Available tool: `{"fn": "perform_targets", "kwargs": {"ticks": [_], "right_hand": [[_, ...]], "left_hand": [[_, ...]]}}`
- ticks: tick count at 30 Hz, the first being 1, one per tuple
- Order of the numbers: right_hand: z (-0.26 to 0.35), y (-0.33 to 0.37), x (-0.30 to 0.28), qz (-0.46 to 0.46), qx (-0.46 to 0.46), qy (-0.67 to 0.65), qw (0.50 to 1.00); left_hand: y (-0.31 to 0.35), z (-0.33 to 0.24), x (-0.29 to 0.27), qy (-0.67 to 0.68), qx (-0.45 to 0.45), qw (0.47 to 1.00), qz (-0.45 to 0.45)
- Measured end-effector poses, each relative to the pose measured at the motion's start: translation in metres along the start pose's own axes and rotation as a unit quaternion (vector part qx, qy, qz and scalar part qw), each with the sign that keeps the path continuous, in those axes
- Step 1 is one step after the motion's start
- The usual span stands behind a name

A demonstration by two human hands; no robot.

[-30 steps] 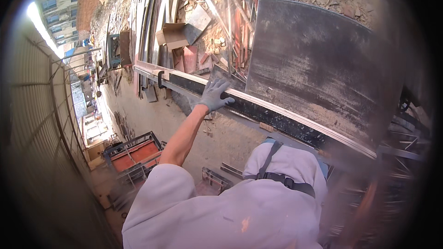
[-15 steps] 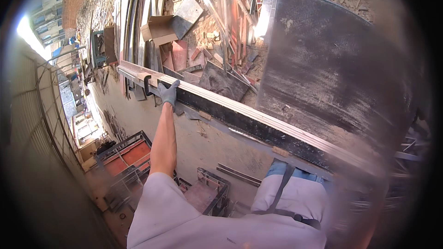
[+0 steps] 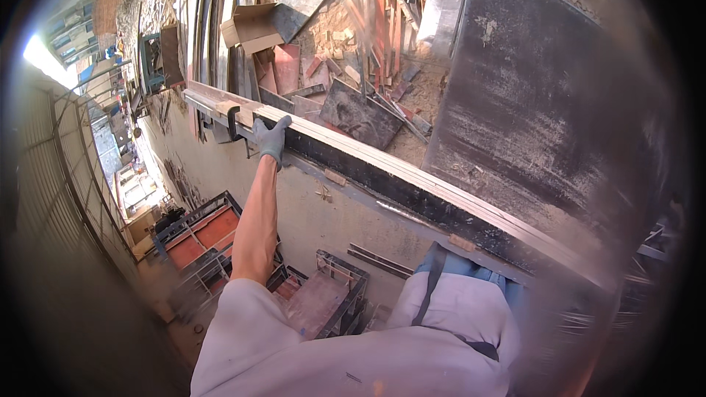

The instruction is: The person repeatedly picks up long metal strips from a pile, places them on a workbench, and stacks them. The person then moves the stacked strips to a different location and repeats the process with additional strips.

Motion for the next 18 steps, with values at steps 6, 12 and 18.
{"fn": "perform_targets", "kwargs": {"ticks": [6,12,18], "right_hand": [[-0.008,0.007,-0.019,-0.069,0.009,0.015,0.997],[0.009,0.010,-0.004,-0.097,-0.028,0.196,0.975],[0.005,0.015,-0.022,-0.093,-0.012,0.120,0.988]], "left_hand": [[-0.007,-0.005,0.009,-0.093,-0.071,0.990,-0.075],[-0.019,-0.031,0.013,-0.184,-0.222,0.957,-0.030],[-0.029,-0.043,0.018,-0.259,-0.240,0.935,-0.022]]}}
Point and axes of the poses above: each hand's wrist, its own y-axis away from the middle knuckle, its own x-axis out of the palm, z = x × y, the point moved 4 cm from there along -y, towards the middle knuckle, and after that the axes turned 4 degrees about y, right-handed, at the moved point
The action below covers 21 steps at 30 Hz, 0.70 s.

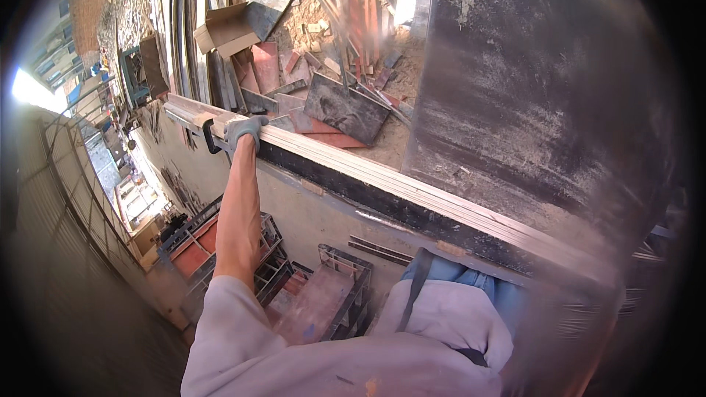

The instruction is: The person repeatedly picks up long metal strips from a pile, places them on a workbench, and stacks them. The person then moves the stacked strips to a different location and repeats the process with additional strips.

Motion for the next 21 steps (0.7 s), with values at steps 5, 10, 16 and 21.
{"fn": "perform_targets", "kwargs": {"ticks": [5,10,16,21], "right_hand": [[-0.004,0.040,-0.019,-0.052,-0.056,0.003,0.997],[0.033,0.070,0.103,-0.172,-0.045,0.047,0.983],[0.042,0.096,0.115,-0.219,-0.074,0.053,0.971],[0.042,0.093,0.119,-0.240,-0.078,0.091,0.963]], "left_hand": [[0.001,-0.032,0.025,-0.064,0.139,0.988,0.017],[-0.052,-0.004,0.015,0.097,0.178,0.971,0.127],[0.106,-0.024,0.027,0.183,0.545,0.775,-0.261],[0.595,0.016,0.075,0.133,0.827,0.542,0.072]]}}
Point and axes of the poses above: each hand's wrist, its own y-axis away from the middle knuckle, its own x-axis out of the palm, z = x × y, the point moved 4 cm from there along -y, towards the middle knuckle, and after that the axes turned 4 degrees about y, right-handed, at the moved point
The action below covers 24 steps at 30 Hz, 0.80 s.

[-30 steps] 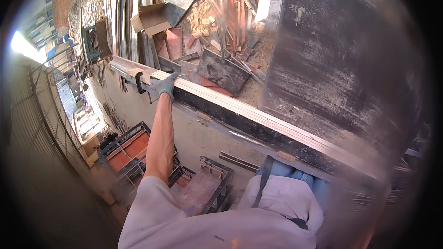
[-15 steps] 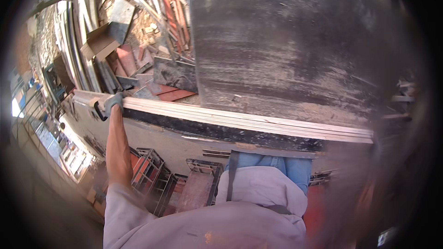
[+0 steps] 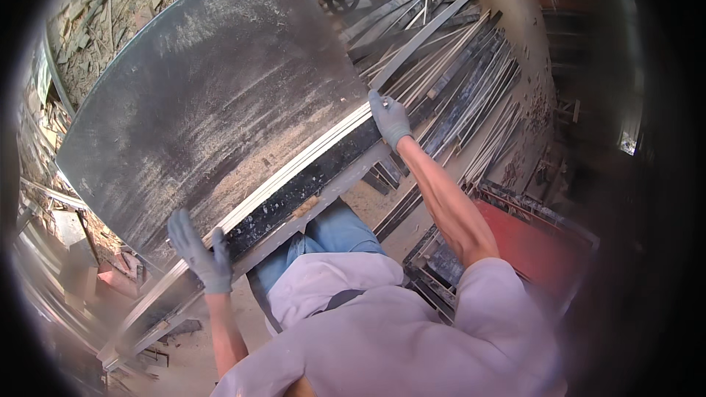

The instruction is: The person repeatedly picks up long metal strips from a pile, places them on a workbench, and stacks them. The person then moves the stacked strips to a different location and repeats the process with additional strips.

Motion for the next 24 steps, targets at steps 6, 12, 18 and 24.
{"fn": "perform_targets", "kwargs": {"ticks": [6,12,18,24], "right_hand": [[-0.008,-0.005,0.010,0.001,-0.011,0.095,0.995],[-0.016,-0.014,-0.014,0.318,-0.107,-0.145,0.931],[-0.002,0.006,-0.032,0.326,-0.121,0.027,0.937],[-0.017,0.018,-0.030,0.258,-0.117,-0.062,0.957]], "left_hand": [[-0.026,-0.149,0.097,0.031,0.017,0.989,0.146],[-0.038,-0.150,0.098,0.007,-0.001,0.991,0.134],[-0.031,-0.156,0.100,-0.003,0.013,0.990,0.141],[-0.015,-0.166,0.118,-0.083,0.042,0.993,0.074]]}}
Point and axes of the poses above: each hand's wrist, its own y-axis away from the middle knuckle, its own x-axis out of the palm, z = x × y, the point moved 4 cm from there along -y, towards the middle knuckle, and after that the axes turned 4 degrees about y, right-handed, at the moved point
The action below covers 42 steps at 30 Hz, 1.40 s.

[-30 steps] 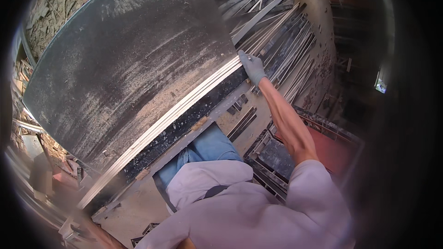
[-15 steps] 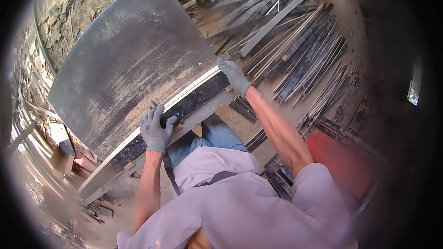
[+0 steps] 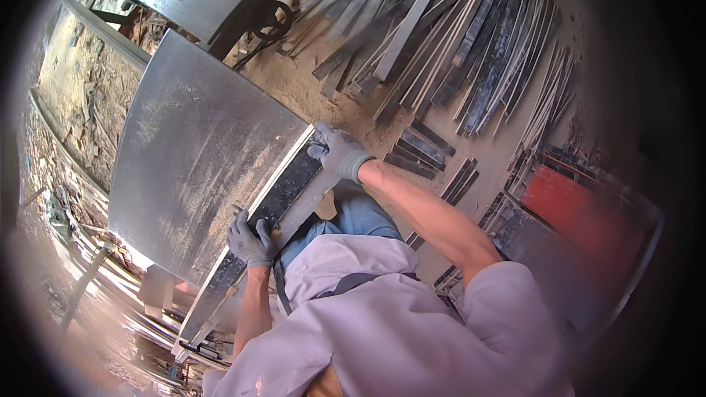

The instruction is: The person repeatedly picks up long metal strips from a pile, places them on a workbench, and stacks them. The person then moves the stacked strips to a different location and repeats the process with additional strips.

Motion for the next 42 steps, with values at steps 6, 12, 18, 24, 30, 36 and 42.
{"fn": "perform_targets", "kwargs": {"ticks": [6,12,18,24,30,36,42], "right_hand": [[0.020,0.046,-0.009,-0.307,-0.180,0.198,0.913],[0.037,0.073,0.071,-0.241,-0.447,0.477,0.717],[0.139,-0.024,0.086,-0.276,-0.440,0.489,0.701],[0.279,-0.119,0.071,-0.222,-0.425,0.519,0.708],[0.375,-0.220,0.060,-0.222,-0.432,0.523,0.701],[0.468,-0.293,0.040,-0.214,-0.425,0.522,0.707],[0.532,-0.346,0.031,-0.262,-0.415,0.504,0.711]], "left_hand": [[-0.004,-0.009,-0.001,-0.019,0.023,0.999,-0.045],[-0.030,-0.012,-0.012,-0.065,0.054,0.992,-0.095],[-0.139,0.027,-0.071,-0.064,0.060,0.986,-0.140],[-0.271,0.075,-0.150,-0.066,0.019,0.986,-0.153],[-0.387,0.116,-0.198,-0.079,0.006,0.986,-0.145],[-0.490,0.153,-0.242,-0.069,-0.013,0.989,-0.132],[-0.560,0.160,-0.286,-0.058,-0.033,0.991,-0.112]]}}
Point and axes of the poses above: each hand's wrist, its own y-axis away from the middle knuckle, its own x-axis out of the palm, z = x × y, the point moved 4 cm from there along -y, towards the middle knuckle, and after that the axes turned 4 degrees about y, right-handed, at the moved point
